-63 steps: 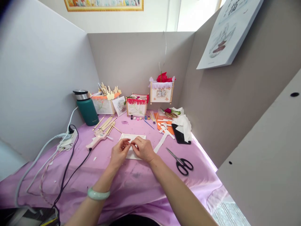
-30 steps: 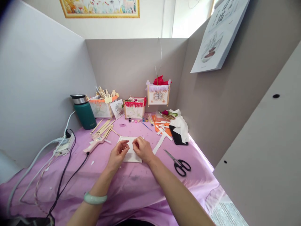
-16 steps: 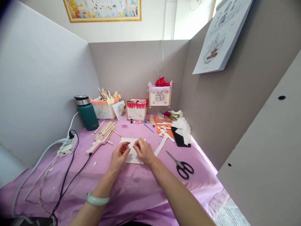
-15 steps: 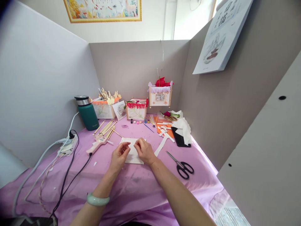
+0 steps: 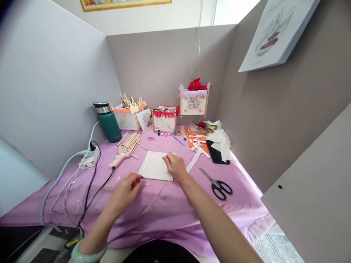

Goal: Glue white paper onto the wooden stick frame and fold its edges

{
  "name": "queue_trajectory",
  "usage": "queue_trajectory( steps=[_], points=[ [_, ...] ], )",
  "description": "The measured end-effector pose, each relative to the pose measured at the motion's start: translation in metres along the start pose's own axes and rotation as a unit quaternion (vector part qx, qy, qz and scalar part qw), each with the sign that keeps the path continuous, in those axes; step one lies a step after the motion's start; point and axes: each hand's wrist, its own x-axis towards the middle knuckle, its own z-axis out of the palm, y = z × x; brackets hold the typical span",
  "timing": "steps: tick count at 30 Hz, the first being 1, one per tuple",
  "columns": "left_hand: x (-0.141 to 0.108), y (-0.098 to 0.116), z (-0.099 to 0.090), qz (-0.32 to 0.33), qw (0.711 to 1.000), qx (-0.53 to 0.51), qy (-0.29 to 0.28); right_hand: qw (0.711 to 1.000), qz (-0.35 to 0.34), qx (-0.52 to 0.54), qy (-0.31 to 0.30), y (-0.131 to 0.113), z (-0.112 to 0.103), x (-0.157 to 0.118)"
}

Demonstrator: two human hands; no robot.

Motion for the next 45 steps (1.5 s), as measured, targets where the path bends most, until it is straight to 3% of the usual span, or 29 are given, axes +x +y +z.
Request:
queue_trajectory(
  steps=[4, 7, 10, 14, 18, 26, 30, 33, 35, 38, 40, 45],
  points=[
    [-0.008, 0.024, 0.019, 0.029, 0.996, 0.081, -0.020, 1.000, -0.012, 0.001, -0.006, -0.001, -0.002, -0.001],
    [-0.007, 0.030, 0.024, 0.019, 0.992, 0.120, -0.033, 1.000, -0.013, 0.001, -0.005, -0.001, -0.003, -0.002],
    [-0.004, 0.018, 0.013, 0.004, 0.990, 0.140, -0.008, 1.000, -0.008, 0.000, 0.002, -0.001, -0.003, -0.001],
    [0.000, -0.010, -0.017, -0.069, 0.972, 0.201, 0.096, 1.000, 0.003, -0.004, 0.018, 0.002, -0.001, 0.000],
    [0.000, -0.024, -0.029, -0.141, 0.942, 0.298, 0.056, 1.000, 0.005, -0.007, 0.019, 0.004, 0.000, 0.000],
    [-0.002, -0.020, -0.022, -0.136, 0.934, 0.330, 0.016, 1.000, 0.007, -0.007, 0.018, 0.005, 0.000, -0.001],
    [-0.002, -0.021, -0.022, -0.130, 0.962, 0.236, 0.051, 1.000, 0.002, -0.006, 0.026, 0.003, 0.000, -0.001],
    [0.001, -0.008, -0.012, -0.086, 0.990, 0.013, 0.109, 0.999, -0.020, 0.009, 0.038, -0.013, -0.001, -0.002],
    [0.007, 0.007, -0.003, -0.091, 0.973, -0.191, 0.095, 0.997, -0.060, 0.041, 0.025, -0.031, 0.001, -0.004],
    [0.020, 0.031, 0.011, -0.114, 0.909, -0.390, 0.087, 0.992, -0.084, 0.090, 0.001, -0.054, 0.009, -0.007],
    [0.029, 0.039, 0.020, -0.087, 0.900, -0.410, 0.121, 0.989, -0.025, 0.145, 0.029, -0.058, 0.016, -0.007],
    [0.041, 0.031, 0.042, 0.021, 0.931, -0.315, 0.183, 0.980, 0.035, 0.189, 0.046, -0.047, 0.025, -0.008]
  ],
)
